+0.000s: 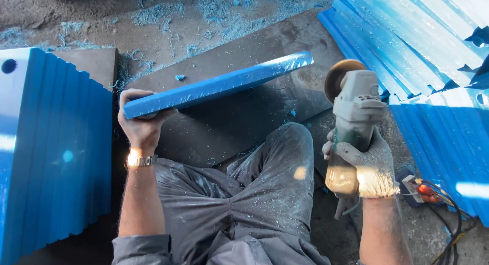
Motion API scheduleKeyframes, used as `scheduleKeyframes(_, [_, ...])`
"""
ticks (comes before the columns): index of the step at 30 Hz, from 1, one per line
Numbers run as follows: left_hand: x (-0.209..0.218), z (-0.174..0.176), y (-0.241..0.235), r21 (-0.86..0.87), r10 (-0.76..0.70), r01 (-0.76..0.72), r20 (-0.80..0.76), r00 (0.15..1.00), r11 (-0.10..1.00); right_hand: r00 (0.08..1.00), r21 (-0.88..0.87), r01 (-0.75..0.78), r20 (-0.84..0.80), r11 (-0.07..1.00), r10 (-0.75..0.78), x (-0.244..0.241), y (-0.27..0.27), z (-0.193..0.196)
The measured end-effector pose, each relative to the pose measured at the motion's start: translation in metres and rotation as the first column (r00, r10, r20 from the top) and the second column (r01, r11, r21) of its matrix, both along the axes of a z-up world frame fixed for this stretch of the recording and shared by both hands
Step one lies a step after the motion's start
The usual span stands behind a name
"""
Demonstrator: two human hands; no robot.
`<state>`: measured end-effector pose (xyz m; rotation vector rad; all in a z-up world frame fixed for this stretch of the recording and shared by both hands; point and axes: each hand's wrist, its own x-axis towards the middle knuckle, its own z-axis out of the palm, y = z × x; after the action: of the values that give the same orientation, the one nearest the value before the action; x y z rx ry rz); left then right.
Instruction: Grinding the edges of blue plastic slabs using an angle grinder.
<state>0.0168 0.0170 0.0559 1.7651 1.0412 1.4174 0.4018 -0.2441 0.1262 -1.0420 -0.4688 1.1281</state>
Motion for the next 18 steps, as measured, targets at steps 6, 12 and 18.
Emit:
scheduleKeyframes(6, [-0.004, 0.000, -0.022, -0.110, -0.075, 0.074, -0.008, 0.997, 0.991, 0.910, -0.227, 0.053, 0.412, 0.973, 0.046, 0.006, 0.020, 0.021])
scheduleKeyframes(12, [-0.011, -0.019, -0.033, -0.018, -0.132, 0.133, 0.054, 0.990, 0.991, 0.863, -0.288, 0.042, 0.492, 0.957, 0.110, 0.008, 0.020, 0.023])
scheduleKeyframes(18, [-0.010, -0.019, -0.034, 0.032, -0.091, 0.092, -0.043, 0.995, 0.995, 0.875, -0.325, 0.053, 0.470, 0.944, 0.112, 0.007, 0.018, 0.022])
